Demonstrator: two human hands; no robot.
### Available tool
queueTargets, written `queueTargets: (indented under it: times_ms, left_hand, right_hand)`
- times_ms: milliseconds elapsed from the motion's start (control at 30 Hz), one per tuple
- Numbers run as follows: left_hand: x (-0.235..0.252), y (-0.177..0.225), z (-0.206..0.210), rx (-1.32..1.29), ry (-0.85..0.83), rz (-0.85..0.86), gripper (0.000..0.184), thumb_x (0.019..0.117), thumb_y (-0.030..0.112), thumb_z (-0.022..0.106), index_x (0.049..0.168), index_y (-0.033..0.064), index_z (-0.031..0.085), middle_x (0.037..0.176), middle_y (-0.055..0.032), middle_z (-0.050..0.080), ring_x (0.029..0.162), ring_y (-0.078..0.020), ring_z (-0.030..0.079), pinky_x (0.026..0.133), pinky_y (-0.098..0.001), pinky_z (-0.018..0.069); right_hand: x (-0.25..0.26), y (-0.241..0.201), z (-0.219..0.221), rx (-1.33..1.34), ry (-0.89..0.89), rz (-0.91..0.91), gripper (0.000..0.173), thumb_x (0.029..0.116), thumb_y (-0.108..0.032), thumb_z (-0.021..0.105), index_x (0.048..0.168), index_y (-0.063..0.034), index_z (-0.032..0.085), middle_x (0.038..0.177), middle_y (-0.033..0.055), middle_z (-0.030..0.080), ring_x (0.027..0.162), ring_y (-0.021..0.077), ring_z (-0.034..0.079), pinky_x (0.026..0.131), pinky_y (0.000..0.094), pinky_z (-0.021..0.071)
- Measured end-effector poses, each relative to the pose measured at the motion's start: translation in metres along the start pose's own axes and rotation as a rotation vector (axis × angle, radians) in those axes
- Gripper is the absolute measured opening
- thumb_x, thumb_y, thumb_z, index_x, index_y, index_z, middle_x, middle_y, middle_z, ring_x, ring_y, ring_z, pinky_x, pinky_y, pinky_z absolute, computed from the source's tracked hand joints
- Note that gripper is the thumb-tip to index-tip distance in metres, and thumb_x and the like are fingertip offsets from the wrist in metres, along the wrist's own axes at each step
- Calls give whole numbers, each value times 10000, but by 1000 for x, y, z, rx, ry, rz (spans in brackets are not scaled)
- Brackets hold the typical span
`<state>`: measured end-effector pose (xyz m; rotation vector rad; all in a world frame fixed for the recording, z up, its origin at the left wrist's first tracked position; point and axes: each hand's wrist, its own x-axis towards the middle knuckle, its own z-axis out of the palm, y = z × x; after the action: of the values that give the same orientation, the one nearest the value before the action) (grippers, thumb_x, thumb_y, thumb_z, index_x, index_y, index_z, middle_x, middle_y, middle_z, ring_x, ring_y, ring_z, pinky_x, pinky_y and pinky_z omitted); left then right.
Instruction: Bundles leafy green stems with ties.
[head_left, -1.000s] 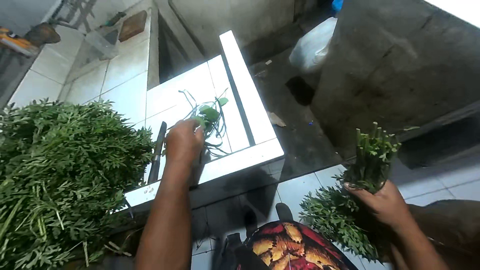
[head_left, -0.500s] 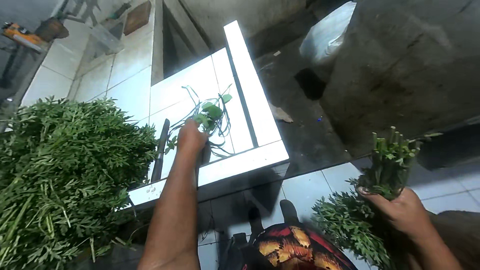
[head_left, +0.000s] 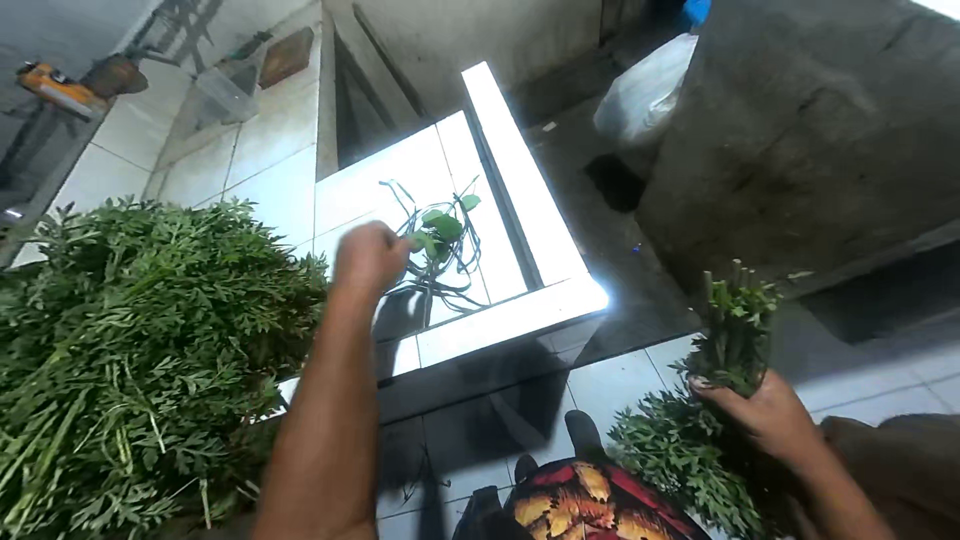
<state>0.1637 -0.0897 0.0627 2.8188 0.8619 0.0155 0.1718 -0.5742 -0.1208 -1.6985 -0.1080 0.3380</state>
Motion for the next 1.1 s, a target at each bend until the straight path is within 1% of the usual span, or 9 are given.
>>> queueTargets:
  times_ms: [100, 200, 333, 467, 600, 700, 800, 933, 1100]
  left_hand:
    - [19, -15, 55, 43, -174, -109, 487, 920, 461, 729, 964, -24, 727, 986, -283, 696, 981, -483, 671, 865, -736, 499]
    - [26, -30, 80, 92, -247, -92, 333, 959, 335, 677, 953, 8, 741, 992, -254, 705, 984, -457, 677, 850, -720, 505]
    - [17, -36, 34, -86, -47, 71, 284, 1021, 242, 584, 1090, -7, 701, 999, -260, 692, 955, -457, 671, 871, -712, 502]
    - [-7, -20, -46, -551, 119, 187, 223, 1052, 215, 554, 1207, 57, 581, 794, -84, 639, 573, -188, 639, 559, -402, 601]
    - [-48, -10, -95, -1038, 192, 448, 73, 1031, 89, 544, 1095, 121, 531, 909, -40, 757, 741, -224, 762, 675, -397, 666]
    - [-92, -23, -91, -1133, 185, 566, 137, 1012, 171, 469, 1035, 150, 603, 971, -45, 755, 841, -238, 754, 790, -439, 649]
    - [-147, -49, -48, -1199, 160, 443, 430, 1100, 371, 340, 989, 154, 695, 947, -32, 741, 832, -218, 735, 781, -424, 639]
    - [-211, -86, 33, -1144, 109, 74, 138, 971, 174, 693, 900, 56, 684, 831, -78, 732, 697, -226, 724, 678, -403, 648]
    - [-263, -109, 93, -1208, -5, -192, 305, 955, 39, 688, 1237, -30, 596, 841, -131, 711, 694, -265, 734, 644, -406, 661]
  right_hand:
    - [-6, -9, 13, -25, -35, -36, 445, 749, -270, 817, 1132, -107, 658, 938, -78, 746, 860, 12, 716, 787, 217, 617]
    - [-15, -11, 12, -42, -25, -48, 459, 741, -247, 813, 1146, -110, 647, 948, -93, 743, 872, -7, 710, 798, 197, 609]
    - [-28, -1, 4, -23, 39, -21, 453, 753, -258, 810, 1144, -100, 647, 936, -76, 744, 851, 11, 714, 785, 212, 615]
    - [-36, -3, 7, 3, 66, -20, 449, 749, -246, 802, 1144, -107, 640, 932, -84, 739, 842, 0, 709, 778, 203, 610]
    - [-35, -13, 17, 21, 59, -48, 465, 751, -258, 808, 1157, -103, 643, 942, -65, 744, 852, 21, 716, 780, 216, 615]
    - [-36, -23, 27, 40, 32, -66, 500, 744, -275, 822, 1173, -97, 636, 951, -51, 743, 863, 34, 717, 788, 232, 619]
    - [-40, -31, 38, 87, -27, -82, 503, 764, -270, 826, 1190, -95, 625, 968, -32, 742, 873, 59, 721, 801, 250, 621]
    - [-48, -44, 56, 93, -128, -110, 484, 802, -245, 806, 1215, -85, 612, 1013, -33, 741, 924, 59, 718, 844, 256, 618]
    - [-49, -68, 92, -7, -371, -197, 420, 801, -179, 786, 1180, -102, 622, 1000, -67, 736, 926, 31, 707, 854, 238, 609]
